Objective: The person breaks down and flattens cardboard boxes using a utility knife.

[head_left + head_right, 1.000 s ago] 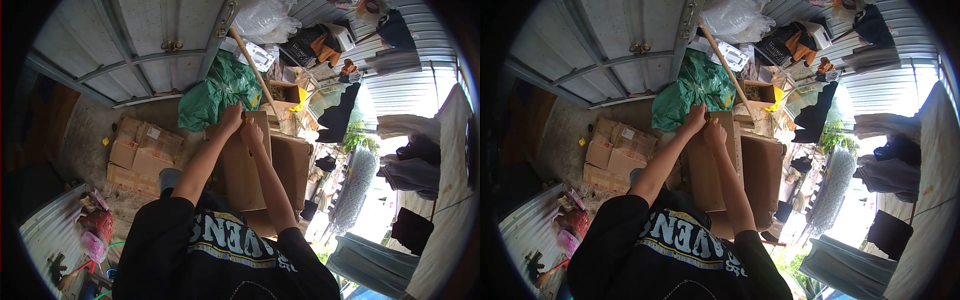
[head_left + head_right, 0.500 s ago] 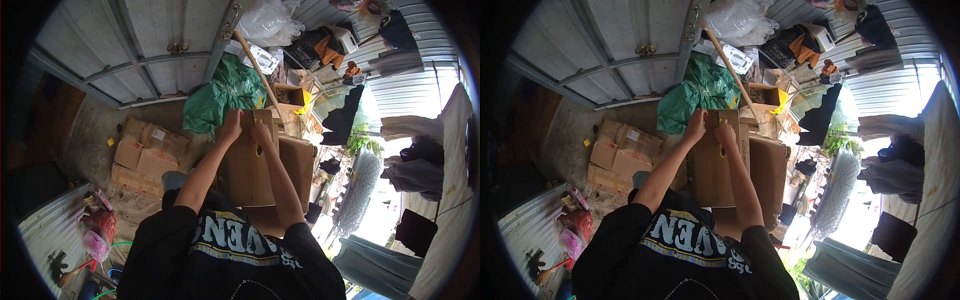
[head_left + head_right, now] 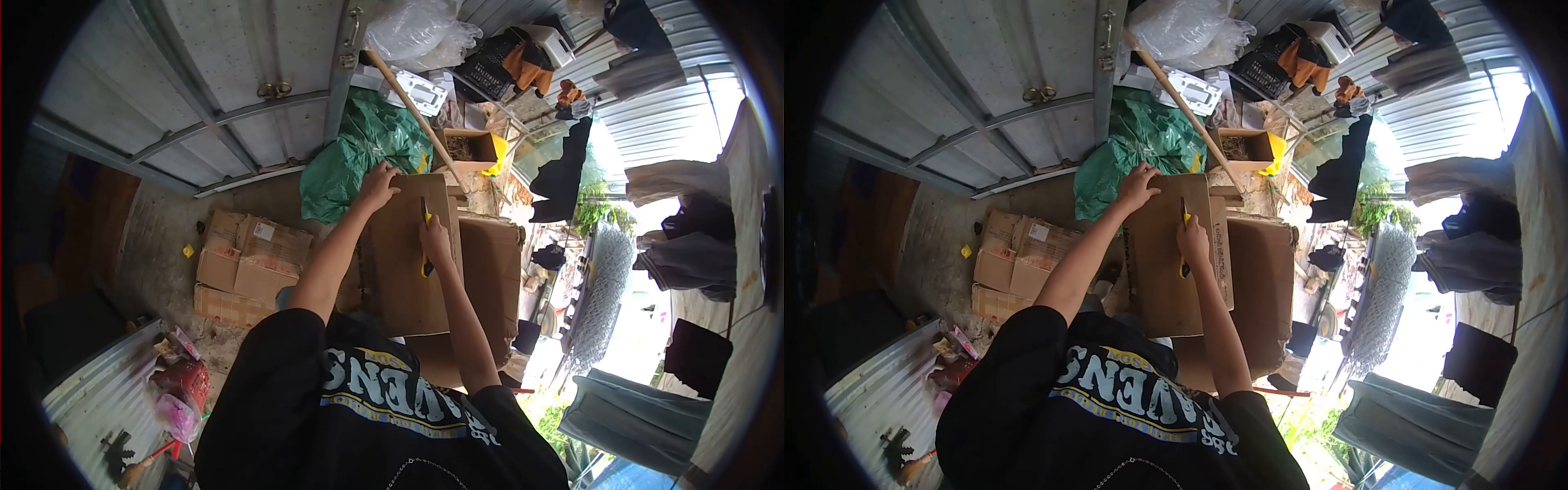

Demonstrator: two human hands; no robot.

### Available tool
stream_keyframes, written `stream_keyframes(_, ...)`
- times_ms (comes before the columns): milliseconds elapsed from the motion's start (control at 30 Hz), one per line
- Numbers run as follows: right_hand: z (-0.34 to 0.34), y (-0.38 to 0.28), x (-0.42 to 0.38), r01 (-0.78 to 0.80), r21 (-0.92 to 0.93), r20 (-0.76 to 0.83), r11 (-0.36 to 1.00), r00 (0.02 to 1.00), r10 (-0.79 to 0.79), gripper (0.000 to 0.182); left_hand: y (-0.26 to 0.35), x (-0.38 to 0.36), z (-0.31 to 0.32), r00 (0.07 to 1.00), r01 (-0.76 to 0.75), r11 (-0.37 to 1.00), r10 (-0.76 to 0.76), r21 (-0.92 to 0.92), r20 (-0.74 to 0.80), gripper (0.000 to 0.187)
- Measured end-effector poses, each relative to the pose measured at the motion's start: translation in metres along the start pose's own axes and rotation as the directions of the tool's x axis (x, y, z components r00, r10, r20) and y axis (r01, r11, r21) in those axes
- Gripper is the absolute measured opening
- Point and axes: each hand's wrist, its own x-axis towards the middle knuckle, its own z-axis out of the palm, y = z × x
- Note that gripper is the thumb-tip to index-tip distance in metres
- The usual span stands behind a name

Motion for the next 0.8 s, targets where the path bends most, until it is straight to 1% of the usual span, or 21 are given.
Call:
stream_keyframes(33,-0.004,0.0,-0.003,0.027,-0.045,-0.011,0.999,1.0,-0.028,0.029,0.002,0.0,0.001,0.997,-0.046,0.999,0.045,-0.013,-0.068,0.047)
stream_keyframes(100,-0.012,-0.005,-0.01,0.046,-0.079,-0.024,0.996,0.999,-0.048,0.032,0.013,0.002,-0.006,0.998,-0.054,0.998,0.054,0.028,-0.013,0.043)
stream_keyframes(167,-0.026,-0.014,-0.018,0.036,-0.164,-0.222,0.986,0.972,-0.072,0.043,0.029,0.004,-0.018,0.997,-0.063,0.996,0.061,0.063,0.039,0.039)
stream_keyframes(200,-0.032,-0.015,-0.016,0.032,-0.16,-0.228,0.987,0.971,-0.068,0.043,0.035,0.006,-0.023,0.988,-0.137,0.986,0.129,0.091,0.089,0.035)
stream_keyframes(233,-0.038,-0.016,-0.013,-0.026,-0.18,-0.407,0.983,0.912,-0.05,0.048,0.04,0.007,-0.027,0.97,-0.212,0.97,0.194,0.119,0.145,0.031)
stream_keyframes(267,-0.043,-0.014,-0.009,-0.091,-0.187,-0.572,0.978,0.82,-0.033,0.053,0.044,0.006,-0.029,0.967,-0.223,0.967,0.203,0.125,0.154,0.031)
stream_keyframes(300,-0.047,-0.007,-0.001,-0.098,-0.173,-0.578,0.98,0.816,-0.02,0.053,0.046,0.005,-0.03,0.971,-0.195,0.974,0.175,0.119,0.164,0.028)
stream_keyframes(333,-0.051,0.003,0.01,-0.161,-0.129,-0.369,0.978,0.924,0.103,0.056,0.049,0.004,-0.032,0.974,-0.169,0.979,0.148,0.114,0.174,0.027)
stream_keyframes(367,-0.051,0.01,0.018,-0.227,-0.1,-0.133,0.969,0.968,0.213,0.06,0.052,0.003,-0.034,0.97,-0.183,0.976,0.159,0.121,0.182,0.027)
stream_keyframes(400,-0.051,0.006,0.018,-0.233,-0.087,-0.137,0.969,0.966,0.22,0.06,0.053,0.001,-0.035,0.976,-0.114,0.987,0.09,0.111,0.197,0.025)
stream_keyframes(433,-0.051,0.002,0.019,-0.173,-0.092,-0.195,0.981,0.969,0.152,0.061,0.055,-0.002,-0.036,0.978,-0.041,0.994,0.019,0.101,0.208,0.024)
stream_keyframes(467,-0.05,-0.001,0.017,-0.116,-0.101,-0.248,0.988,0.965,0.088,0.062,0.055,-0.009,-0.032,0.976,-0.046,0.993,0.022,0.105,0.215,0.024)
stream_keyframes(533,-0.041,0.0,0.034,-0.123,-0.065,-0.267,0.99,0.958,0.101,0.061,0.051,-0.019,-0.026,0.994,-0.062,0.998,0.064,0.022,-0.086,0.019)
stream_keyframes(567,-0.034,0.002,0.043,-0.135,-0.034,-0.28,0.99,0.953,0.12,0.061,0.048,-0.022,-0.028,0.995,-0.066,0.997,0.068,0.031,-0.077,0.019)
stream_keyframes(600,-0.039,0.0,0.046,-0.143,-0.023,-0.277,0.99,0.952,0.131,0.061,0.05,-0.027,-0.034,0.985,-0.128,0.99,0.119,-0.063,-0.121,0.015)
stream_keyframes(633,-0.049,-0.006,0.048,-0.104,0.026,-0.148,0.994,0.983,0.107,0.06,0.049,-0.032,-0.04,0.972,-0.189,0.97,0.162,-0.154,-0.172,0.011)
stream_keyframes(667,-0.055,-0.01,0.047,-0.072,0.084,-0.019,0.994,0.997,0.074,0.059,0.048,-0.039,-0.047,0.973,-0.188,0.971,0.164,-0.146,-0.16,0.011)
stream_keyframes(700,-0.055,-0.012,0.049,-0.077,0.095,-0.017,0.992,0.997,0.079,0.059,0.044,-0.044,-0.055,0.984,-0.151,0.957,0.121,-0.248,-0.133,0.008)
stream_keyframes(733,-0.055,-0.015,0.05,-0.018,0.08,0.039,0.997,0.999,0.015,0.058,0.041,-0.046,-0.061,0.991,-0.11,0.932,0.079,-0.345,-0.103,0.005)
stream_keyframes(767,-0.053,-0.017,0.049,0.043,0.064,0.098,0.997,0.994,-0.049,0.056,0.035,-0.047,-0.062,0.992,-0.109,0.934,0.08,-0.34,-0.099,0.005)
stream_keyframes(800,-0.038,-0.014,0.053,0.177,-0.036,-0.062,0.984,0.982,-0.179,0.063,0.026,-0.046,-0.058,0.987,-0.112,0.946,0.072,-0.305,-0.14,0.004)
